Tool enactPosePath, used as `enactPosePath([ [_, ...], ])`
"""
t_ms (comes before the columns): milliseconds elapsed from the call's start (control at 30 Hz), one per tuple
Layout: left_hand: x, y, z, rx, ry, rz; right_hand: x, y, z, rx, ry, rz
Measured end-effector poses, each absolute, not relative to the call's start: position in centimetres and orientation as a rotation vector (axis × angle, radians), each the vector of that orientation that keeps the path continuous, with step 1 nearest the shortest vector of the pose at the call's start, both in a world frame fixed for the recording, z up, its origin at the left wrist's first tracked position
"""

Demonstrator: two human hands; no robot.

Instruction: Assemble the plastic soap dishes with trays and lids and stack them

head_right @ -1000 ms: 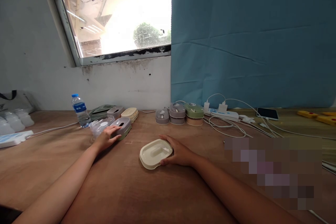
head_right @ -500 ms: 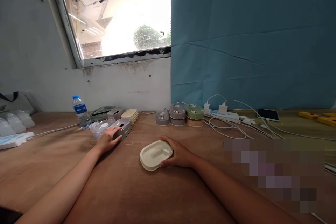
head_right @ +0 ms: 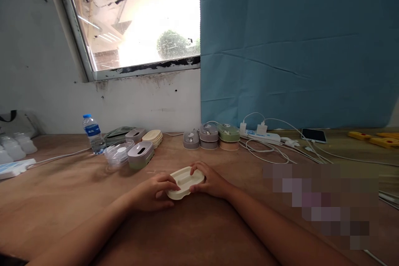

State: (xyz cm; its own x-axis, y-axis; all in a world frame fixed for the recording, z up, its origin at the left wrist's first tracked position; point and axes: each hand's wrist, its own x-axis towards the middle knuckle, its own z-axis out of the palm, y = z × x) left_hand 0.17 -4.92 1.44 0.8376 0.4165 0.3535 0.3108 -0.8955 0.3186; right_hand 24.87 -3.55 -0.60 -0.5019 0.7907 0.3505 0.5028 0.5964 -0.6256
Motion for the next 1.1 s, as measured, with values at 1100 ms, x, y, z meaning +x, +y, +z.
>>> enactPosePath([
  [1100, -5.2, 18.0, 7.7, 2.657, 1.515, 0.67, 24.8, -4.5, -0.7, -1.141, -2.204, 0.541],
])
